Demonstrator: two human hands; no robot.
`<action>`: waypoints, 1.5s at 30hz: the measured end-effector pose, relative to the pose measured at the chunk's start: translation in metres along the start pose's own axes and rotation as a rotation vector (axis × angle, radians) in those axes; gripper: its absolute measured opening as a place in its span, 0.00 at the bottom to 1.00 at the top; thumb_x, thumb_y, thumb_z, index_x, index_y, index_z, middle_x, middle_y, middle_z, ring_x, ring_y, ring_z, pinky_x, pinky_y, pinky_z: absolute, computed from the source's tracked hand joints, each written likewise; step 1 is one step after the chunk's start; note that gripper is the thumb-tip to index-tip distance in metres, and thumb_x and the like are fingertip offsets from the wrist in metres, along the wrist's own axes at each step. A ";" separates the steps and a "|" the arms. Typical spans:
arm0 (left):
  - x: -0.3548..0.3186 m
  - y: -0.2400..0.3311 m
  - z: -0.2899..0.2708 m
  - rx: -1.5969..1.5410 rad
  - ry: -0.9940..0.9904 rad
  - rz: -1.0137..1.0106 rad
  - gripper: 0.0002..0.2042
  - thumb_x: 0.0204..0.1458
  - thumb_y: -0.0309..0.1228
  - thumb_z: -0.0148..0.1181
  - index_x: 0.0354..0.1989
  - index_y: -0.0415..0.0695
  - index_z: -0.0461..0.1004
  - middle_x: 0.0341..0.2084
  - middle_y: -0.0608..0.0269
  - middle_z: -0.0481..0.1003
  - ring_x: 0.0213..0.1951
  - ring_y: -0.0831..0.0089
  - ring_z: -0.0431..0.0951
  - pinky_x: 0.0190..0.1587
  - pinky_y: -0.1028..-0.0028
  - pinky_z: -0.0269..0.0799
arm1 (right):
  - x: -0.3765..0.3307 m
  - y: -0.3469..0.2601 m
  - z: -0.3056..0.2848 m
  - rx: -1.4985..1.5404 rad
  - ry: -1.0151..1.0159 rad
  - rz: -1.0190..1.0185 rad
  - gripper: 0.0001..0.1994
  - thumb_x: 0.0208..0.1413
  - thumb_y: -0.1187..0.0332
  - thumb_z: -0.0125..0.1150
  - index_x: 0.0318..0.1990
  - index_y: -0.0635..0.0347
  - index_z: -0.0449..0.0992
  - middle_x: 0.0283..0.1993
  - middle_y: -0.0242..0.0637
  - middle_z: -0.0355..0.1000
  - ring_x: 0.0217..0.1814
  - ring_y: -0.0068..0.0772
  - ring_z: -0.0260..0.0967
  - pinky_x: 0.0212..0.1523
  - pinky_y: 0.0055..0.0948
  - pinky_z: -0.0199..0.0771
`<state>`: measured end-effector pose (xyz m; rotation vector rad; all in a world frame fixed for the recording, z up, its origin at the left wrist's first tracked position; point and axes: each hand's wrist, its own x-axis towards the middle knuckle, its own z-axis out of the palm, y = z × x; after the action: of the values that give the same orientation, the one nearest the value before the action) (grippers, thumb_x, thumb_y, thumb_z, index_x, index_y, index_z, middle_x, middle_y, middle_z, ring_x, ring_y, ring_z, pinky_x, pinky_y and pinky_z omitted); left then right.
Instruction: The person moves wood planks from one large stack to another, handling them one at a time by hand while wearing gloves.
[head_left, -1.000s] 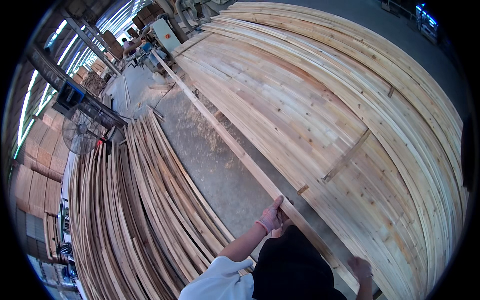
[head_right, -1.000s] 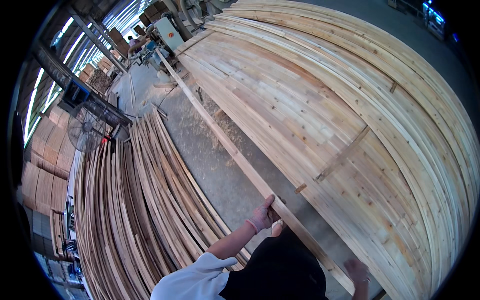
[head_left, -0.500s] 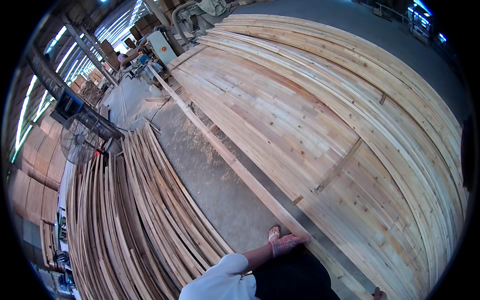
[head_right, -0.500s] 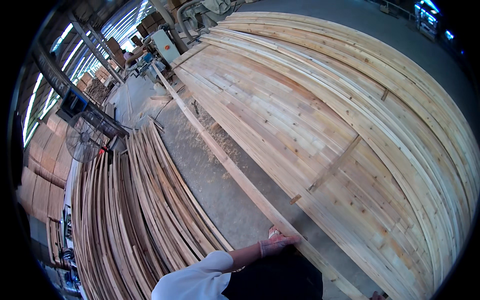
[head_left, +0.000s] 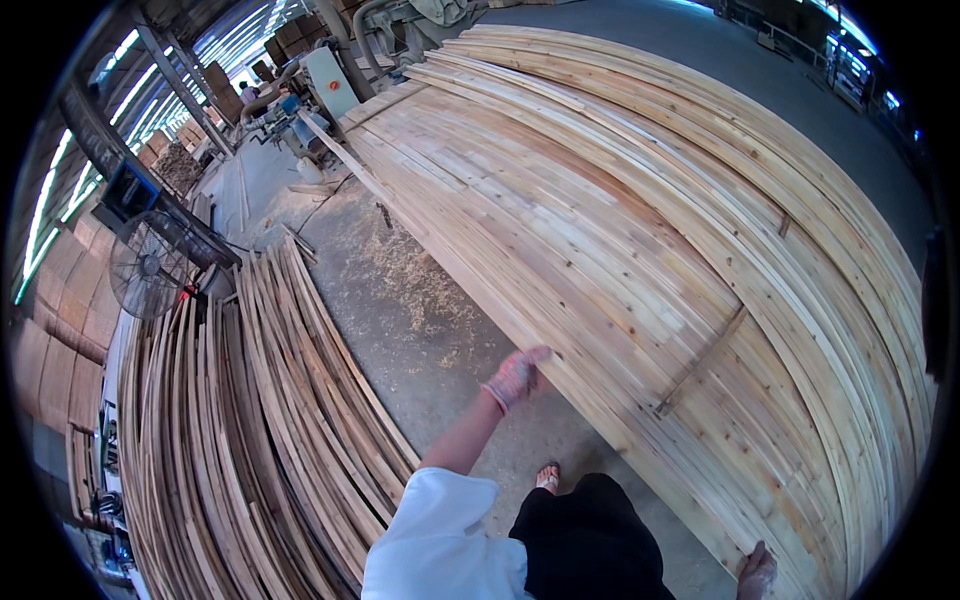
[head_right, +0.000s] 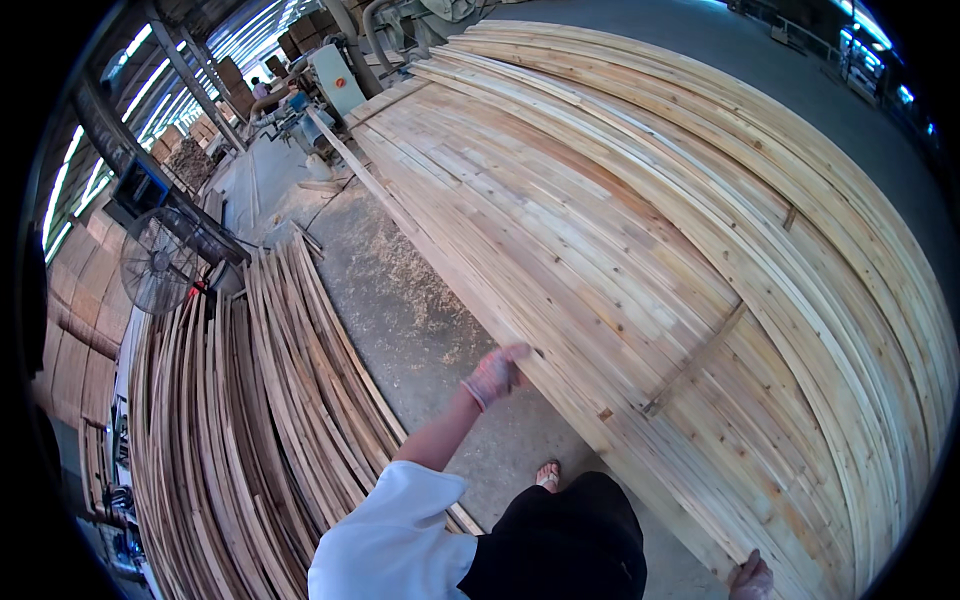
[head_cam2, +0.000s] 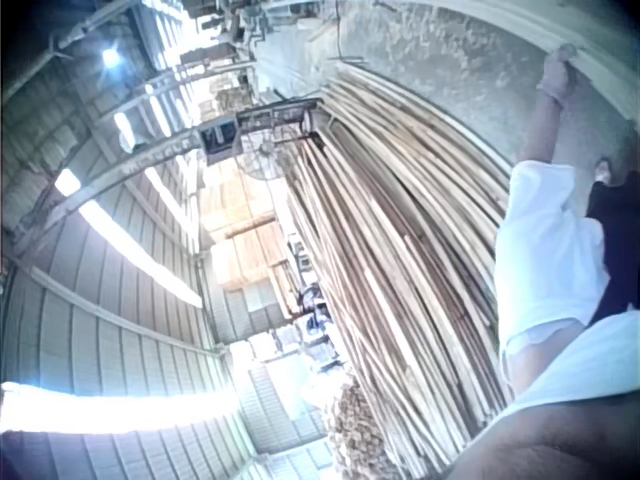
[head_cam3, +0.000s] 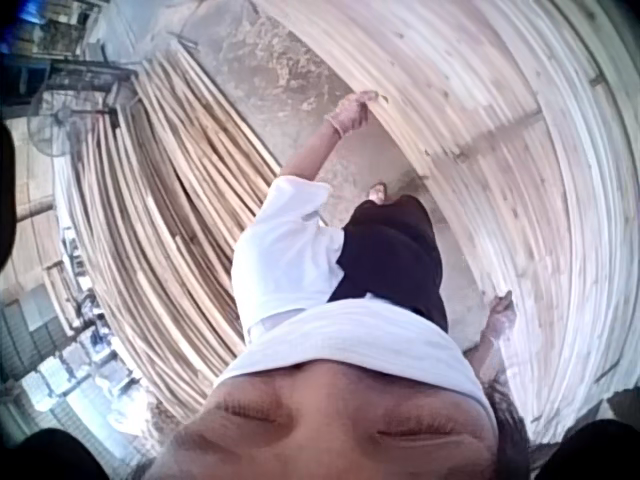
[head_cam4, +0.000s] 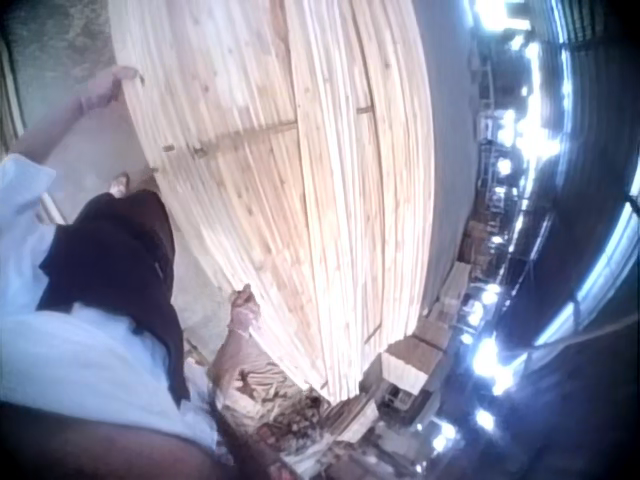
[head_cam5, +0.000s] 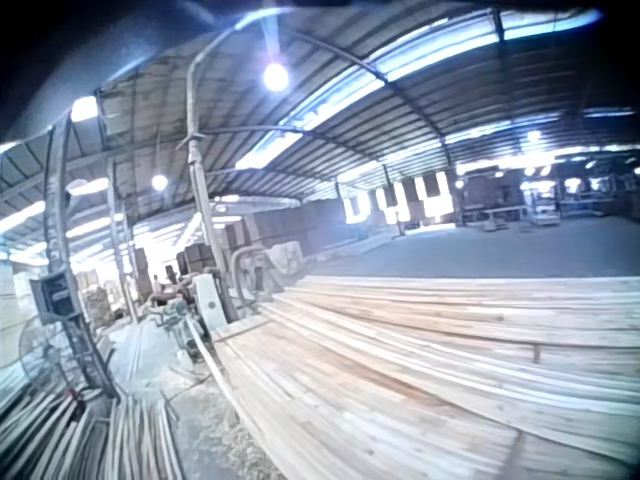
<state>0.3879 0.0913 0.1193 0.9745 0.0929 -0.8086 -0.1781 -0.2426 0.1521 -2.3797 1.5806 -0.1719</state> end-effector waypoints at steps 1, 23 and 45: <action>0.018 0.013 -0.015 -0.037 0.024 0.021 0.20 0.51 0.35 0.60 0.50 0.39 0.69 0.42 0.56 0.77 0.45 0.61 0.78 0.49 0.57 0.76 | -0.002 -0.045 0.000 0.005 0.022 -0.036 0.24 0.62 0.51 0.46 0.26 0.63 0.77 0.25 0.51 0.72 0.30 0.50 0.71 0.34 0.48 0.66; -0.031 -0.112 0.002 0.087 -0.403 -0.389 0.21 0.58 0.41 0.53 0.55 0.42 0.68 0.50 0.57 0.73 0.51 0.65 0.74 0.54 0.64 0.70 | -0.012 -0.286 0.059 0.073 -0.169 -0.829 0.15 0.51 0.56 0.58 0.43 0.53 0.74 0.35 0.43 0.75 0.40 0.48 0.71 0.47 0.45 0.65; -0.064 -0.133 -0.001 0.073 -0.469 -0.509 0.19 0.57 0.38 0.56 0.54 0.43 0.69 0.46 0.61 0.74 0.47 0.70 0.74 0.53 0.68 0.70 | -0.024 -0.372 0.094 0.248 -0.472 -0.799 0.22 0.53 0.49 0.57 0.48 0.55 0.73 0.39 0.47 0.75 0.44 0.51 0.72 0.44 0.45 0.69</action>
<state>0.2566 0.0883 0.0520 0.8137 -0.1001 -1.4995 0.1646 -0.0703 0.1730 -2.4594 0.3401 0.0404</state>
